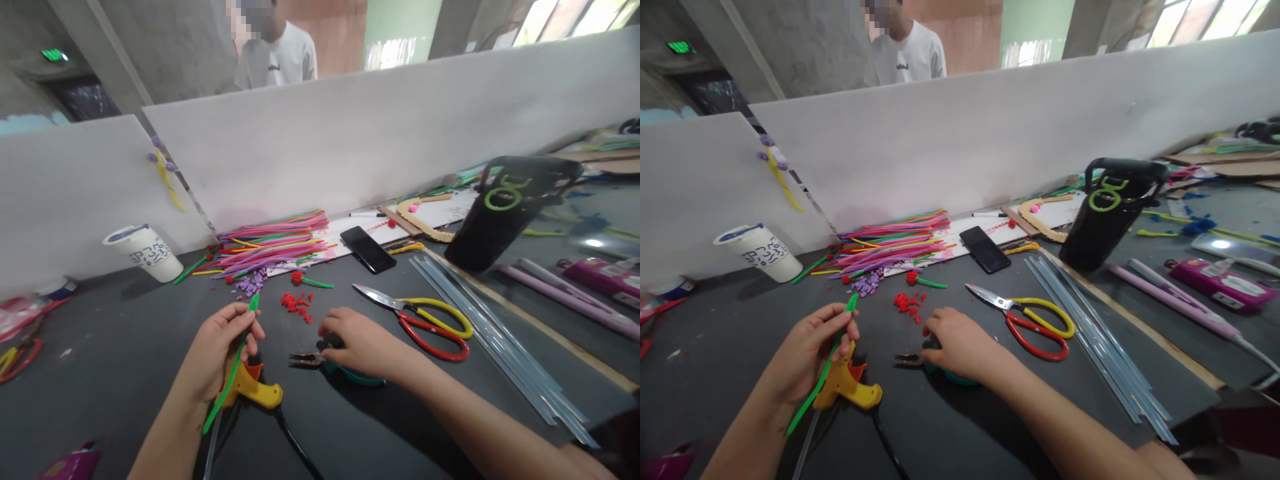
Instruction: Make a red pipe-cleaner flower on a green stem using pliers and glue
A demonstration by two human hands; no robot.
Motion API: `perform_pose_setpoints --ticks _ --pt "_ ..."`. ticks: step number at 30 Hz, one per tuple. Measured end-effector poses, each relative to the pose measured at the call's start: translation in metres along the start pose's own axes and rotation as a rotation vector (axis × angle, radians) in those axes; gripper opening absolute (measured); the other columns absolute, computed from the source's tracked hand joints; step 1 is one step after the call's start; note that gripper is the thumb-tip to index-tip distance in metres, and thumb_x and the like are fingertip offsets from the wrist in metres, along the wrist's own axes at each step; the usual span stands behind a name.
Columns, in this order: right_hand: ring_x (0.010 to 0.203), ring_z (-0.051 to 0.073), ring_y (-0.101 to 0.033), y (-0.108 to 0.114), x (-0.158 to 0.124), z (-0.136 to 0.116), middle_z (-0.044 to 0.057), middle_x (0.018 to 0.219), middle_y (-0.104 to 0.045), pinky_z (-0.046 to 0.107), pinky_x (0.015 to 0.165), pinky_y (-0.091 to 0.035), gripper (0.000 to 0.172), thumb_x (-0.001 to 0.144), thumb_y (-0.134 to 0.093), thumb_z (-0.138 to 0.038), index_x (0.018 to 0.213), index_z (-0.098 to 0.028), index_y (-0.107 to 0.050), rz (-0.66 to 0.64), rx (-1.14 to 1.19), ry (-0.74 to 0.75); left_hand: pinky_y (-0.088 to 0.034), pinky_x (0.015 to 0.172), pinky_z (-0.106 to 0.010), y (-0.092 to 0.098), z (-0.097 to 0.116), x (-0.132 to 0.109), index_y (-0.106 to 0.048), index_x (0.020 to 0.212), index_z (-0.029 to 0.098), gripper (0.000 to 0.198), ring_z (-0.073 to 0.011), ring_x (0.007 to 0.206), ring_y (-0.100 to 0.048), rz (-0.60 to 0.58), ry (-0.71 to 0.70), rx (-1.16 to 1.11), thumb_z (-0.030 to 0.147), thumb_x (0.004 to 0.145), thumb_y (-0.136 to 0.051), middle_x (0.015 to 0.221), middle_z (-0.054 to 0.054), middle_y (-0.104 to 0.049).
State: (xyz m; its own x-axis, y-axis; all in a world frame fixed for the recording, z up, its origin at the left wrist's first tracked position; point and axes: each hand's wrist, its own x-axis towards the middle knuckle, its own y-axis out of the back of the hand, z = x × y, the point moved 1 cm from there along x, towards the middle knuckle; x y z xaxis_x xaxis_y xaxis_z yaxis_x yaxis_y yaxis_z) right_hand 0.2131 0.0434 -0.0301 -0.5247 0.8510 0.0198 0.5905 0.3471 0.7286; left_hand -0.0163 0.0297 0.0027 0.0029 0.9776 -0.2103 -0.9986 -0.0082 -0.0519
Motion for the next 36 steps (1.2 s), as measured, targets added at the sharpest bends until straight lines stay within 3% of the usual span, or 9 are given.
perform_pose_setpoints --ticks 5,8,11,18,22,26,29,32,36 --pt "0.087 0.022 -0.058 -0.006 -0.004 -0.003 0.008 0.094 -0.062 0.03 0.073 -0.042 0.021 0.07 -0.07 -0.023 0.089 -0.016 -0.066 -0.121 -0.195 0.048 -0.036 0.037 -0.014 0.007 0.008 -0.004 -0.061 0.076 0.014 0.016 -0.0067 0.043 -0.053 -0.002 0.005 0.009 0.028 0.074 -0.068 0.059 0.0 -0.066" --pt "0.087 0.019 -0.059 -0.004 0.004 -0.004 0.005 0.093 -0.062 0.033 0.075 -0.046 0.015 0.08 -0.064 -0.027 0.089 -0.016 -0.064 -0.095 -0.279 0.039 -0.037 0.038 -0.014 0.013 0.01 -0.005 -0.061 0.075 0.014 0.016 -0.0067 0.045 -0.053 0.012 0.0 0.012 0.027 0.073 -0.069 0.061 0.0 -0.066" --pt "0.093 0.019 -0.059 -0.005 0.019 -0.003 0.005 0.103 -0.062 0.04 0.081 -0.049 0.02 0.09 -0.055 -0.031 0.1 -0.015 -0.06 -0.021 -0.347 0.008 -0.037 0.039 -0.013 0.018 0.008 -0.002 -0.06 0.076 0.015 0.016 -0.0058 0.046 -0.052 0.033 -0.013 -0.002 0.028 0.073 -0.069 0.061 0.001 -0.065" --pt "0.098 0.02 -0.059 -0.027 0.048 0.003 0.008 0.116 -0.058 0.041 0.084 -0.05 0.026 0.091 -0.054 -0.031 0.113 -0.017 -0.057 -0.02 -0.35 0.01 -0.034 0.036 -0.015 0.003 -0.005 0.002 -0.057 0.07 0.015 0.02 -0.0064 0.042 -0.049 -0.031 0.008 -0.01 0.03 0.069 -0.071 0.058 0.0 -0.064" --pt "0.099 0.02 -0.059 -0.034 0.051 0.009 0.008 0.116 -0.058 0.042 0.084 -0.05 0.027 0.091 -0.054 -0.031 0.114 -0.017 -0.057 0.007 -0.212 -0.027 -0.031 0.036 -0.015 -0.003 -0.01 0.003 -0.057 0.07 0.015 0.02 -0.0063 0.041 -0.047 -0.055 0.017 -0.002 0.031 0.069 -0.069 0.057 0.0 -0.063" --pt "0.096 0.02 -0.06 -0.03 0.053 0.017 0.007 0.113 -0.059 0.041 0.081 -0.051 0.028 0.091 -0.055 -0.032 0.113 -0.016 -0.056 0.039 0.022 -0.089 -0.02 0.035 -0.015 -0.006 -0.014 0.005 -0.056 0.07 0.015 0.021 -0.0032 0.036 -0.037 -0.064 -0.002 -0.007 0.034 0.073 -0.065 0.062 -0.001 -0.065" --pt "0.09 0.018 -0.062 -0.025 0.053 0.017 0.006 0.108 -0.061 0.038 0.077 -0.053 0.027 0.091 -0.054 -0.033 0.111 -0.015 -0.057 0.026 0.23 -0.117 -0.016 0.037 -0.015 -0.012 -0.019 0.005 -0.057 0.068 0.015 0.023 -0.0028 0.036 -0.029 -0.06 -0.006 -0.022 0.035 0.071 -0.068 0.05 0.005 -0.054" --pt "0.081 0.015 -0.062 -0.023 0.048 0.008 0.005 0.098 -0.063 0.034 0.071 -0.053 0.026 0.092 -0.052 -0.035 0.105 -0.014 -0.058 0.003 0.439 -0.114 -0.016 0.04 -0.016 -0.02 -0.025 0.003 -0.058 0.069 0.015 0.023 -0.0032 0.038 -0.026 -0.064 0.005 -0.056 0.03 0.064 -0.074 0.044 0.011 -0.038" --pt "0.064 0.011 -0.056 -0.024 0.038 -0.013 0.0 0.078 -0.06 0.028 0.063 -0.047 0.025 0.09 -0.053 -0.038 0.087 -0.014 -0.059 -0.012 0.686 -0.07 -0.015 0.041 -0.017 -0.029 -0.03 -0.001 -0.055 0.069 0.016 0.023 -0.0032 0.04 -0.025 -0.083 0.021 -0.124 0.027 0.063 -0.074 0.048 0.01 -0.04"
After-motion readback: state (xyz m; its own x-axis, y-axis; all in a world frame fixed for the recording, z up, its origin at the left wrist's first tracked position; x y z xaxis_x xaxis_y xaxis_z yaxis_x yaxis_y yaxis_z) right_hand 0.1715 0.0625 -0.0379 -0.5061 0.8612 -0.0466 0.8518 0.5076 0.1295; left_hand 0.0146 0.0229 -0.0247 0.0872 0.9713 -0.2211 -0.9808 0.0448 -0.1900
